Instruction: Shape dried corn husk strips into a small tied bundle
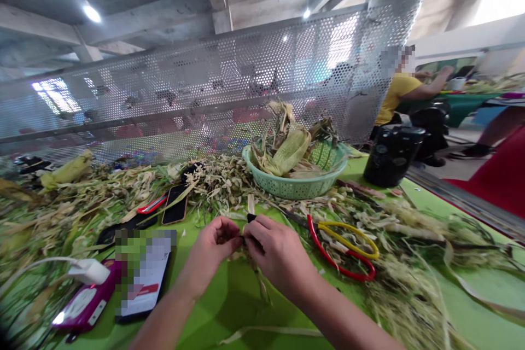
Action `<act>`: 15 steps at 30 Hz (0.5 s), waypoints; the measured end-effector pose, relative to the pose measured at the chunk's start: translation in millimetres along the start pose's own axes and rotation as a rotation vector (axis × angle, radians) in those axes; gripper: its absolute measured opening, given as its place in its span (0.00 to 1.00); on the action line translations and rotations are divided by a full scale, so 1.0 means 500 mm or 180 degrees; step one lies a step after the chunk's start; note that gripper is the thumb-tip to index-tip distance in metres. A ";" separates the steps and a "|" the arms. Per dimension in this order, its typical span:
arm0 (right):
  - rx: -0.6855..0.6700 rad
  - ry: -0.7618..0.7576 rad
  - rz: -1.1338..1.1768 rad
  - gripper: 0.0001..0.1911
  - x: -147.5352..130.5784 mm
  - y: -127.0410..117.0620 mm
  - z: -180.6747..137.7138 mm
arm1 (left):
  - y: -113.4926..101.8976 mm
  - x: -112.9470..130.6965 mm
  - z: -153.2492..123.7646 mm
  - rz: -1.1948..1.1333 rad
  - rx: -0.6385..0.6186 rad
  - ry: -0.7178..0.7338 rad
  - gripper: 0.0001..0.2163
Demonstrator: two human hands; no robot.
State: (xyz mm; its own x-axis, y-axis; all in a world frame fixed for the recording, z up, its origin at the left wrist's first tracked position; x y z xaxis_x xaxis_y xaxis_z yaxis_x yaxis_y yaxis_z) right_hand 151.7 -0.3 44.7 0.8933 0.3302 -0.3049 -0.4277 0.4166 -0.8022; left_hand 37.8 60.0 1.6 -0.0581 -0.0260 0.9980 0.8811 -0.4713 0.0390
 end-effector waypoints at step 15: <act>-0.0043 0.0260 0.0529 0.08 0.017 0.010 0.002 | 0.000 0.041 -0.016 0.1323 0.0391 0.0832 0.08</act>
Point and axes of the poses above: each hand's wrist, its own z-axis towards the middle knuckle, its own y-axis out of the palm, x = y × z, the point moved 7 cm from there along z, towards the middle knuckle, and after that the axes turned 5 degrees about -z, right-handed, at the moved point
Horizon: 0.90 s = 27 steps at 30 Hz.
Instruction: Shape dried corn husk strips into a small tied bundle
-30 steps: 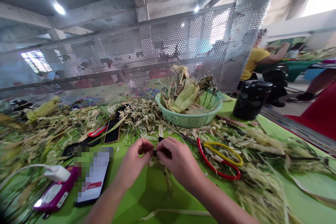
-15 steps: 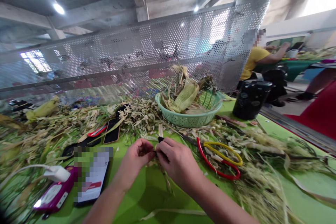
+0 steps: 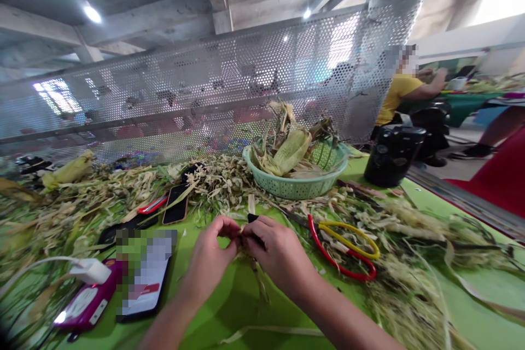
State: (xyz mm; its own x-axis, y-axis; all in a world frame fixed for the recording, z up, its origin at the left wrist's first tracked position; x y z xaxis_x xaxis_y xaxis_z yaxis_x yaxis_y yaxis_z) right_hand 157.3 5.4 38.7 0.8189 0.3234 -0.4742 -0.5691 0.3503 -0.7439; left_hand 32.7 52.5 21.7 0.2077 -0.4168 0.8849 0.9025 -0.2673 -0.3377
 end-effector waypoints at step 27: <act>0.0106 0.0000 -0.0223 0.06 0.000 0.001 -0.005 | 0.016 -0.030 0.007 -0.1488 -0.0186 -0.0730 0.09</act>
Point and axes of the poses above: each hand's wrist, its own z-axis towards the middle knuckle, its own y-axis out of the palm, x = y × z, the point moved 7 cm from there along z, towards the middle knuckle, and after that the axes turned 5 degrees about -z, right-handed, at the moved point
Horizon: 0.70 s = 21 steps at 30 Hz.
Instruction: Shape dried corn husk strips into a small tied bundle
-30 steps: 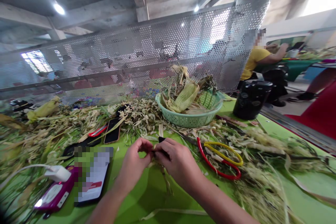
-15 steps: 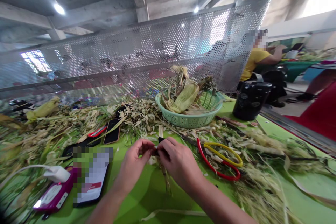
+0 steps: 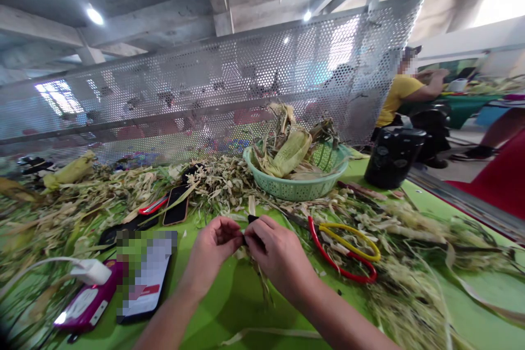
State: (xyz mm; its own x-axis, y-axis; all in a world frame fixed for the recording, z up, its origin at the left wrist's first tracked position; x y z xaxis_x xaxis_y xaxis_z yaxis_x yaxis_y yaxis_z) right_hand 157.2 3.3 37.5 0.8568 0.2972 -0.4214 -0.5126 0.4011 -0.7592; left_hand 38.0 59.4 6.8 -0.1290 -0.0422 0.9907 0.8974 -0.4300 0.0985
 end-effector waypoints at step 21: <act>0.0119 0.0504 0.0419 0.09 0.041 -0.050 0.018 | -0.036 0.030 0.005 0.0872 0.0295 0.0208 0.07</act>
Point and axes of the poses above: each hand's wrist, its own z-axis towards the middle knuckle, its own y-axis out of the palm, x = y × z, the point moved 7 cm from there along z, towards the middle knuckle, and after that the axes turned 5 degrees about -z, right-handed, at the moved point
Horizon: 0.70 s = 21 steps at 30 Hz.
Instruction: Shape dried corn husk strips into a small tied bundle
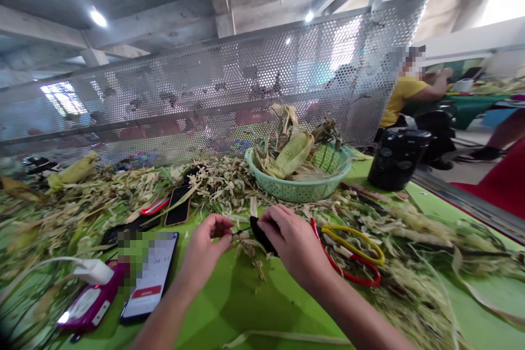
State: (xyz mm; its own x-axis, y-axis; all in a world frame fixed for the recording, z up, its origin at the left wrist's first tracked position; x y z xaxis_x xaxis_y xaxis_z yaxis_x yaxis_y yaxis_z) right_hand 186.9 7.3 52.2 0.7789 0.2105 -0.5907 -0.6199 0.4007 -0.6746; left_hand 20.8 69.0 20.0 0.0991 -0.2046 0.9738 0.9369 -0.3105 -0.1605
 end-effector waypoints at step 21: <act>-0.0776 0.1282 0.3731 0.09 0.016 0.083 -0.025 | 0.039 -0.022 -0.017 -0.0400 -0.0852 -0.0475 0.07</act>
State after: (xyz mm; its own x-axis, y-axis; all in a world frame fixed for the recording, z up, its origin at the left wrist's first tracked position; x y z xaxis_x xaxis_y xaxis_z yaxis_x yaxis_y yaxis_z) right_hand 166.4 14.6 13.8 -0.3062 0.0242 -0.9517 -0.9518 -0.0257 0.3056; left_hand 35.0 57.5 5.0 0.0548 -0.0172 0.9983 0.8255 -0.5617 -0.0550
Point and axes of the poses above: each hand's wrist, its own z-axis towards the middle knuckle, its own y-axis out of the palm, x = y × z, the point moved 7 cm from there along z, towards the middle knuckle, and after that the axes turned 5 degrees about -z, right-handed, at the moved point
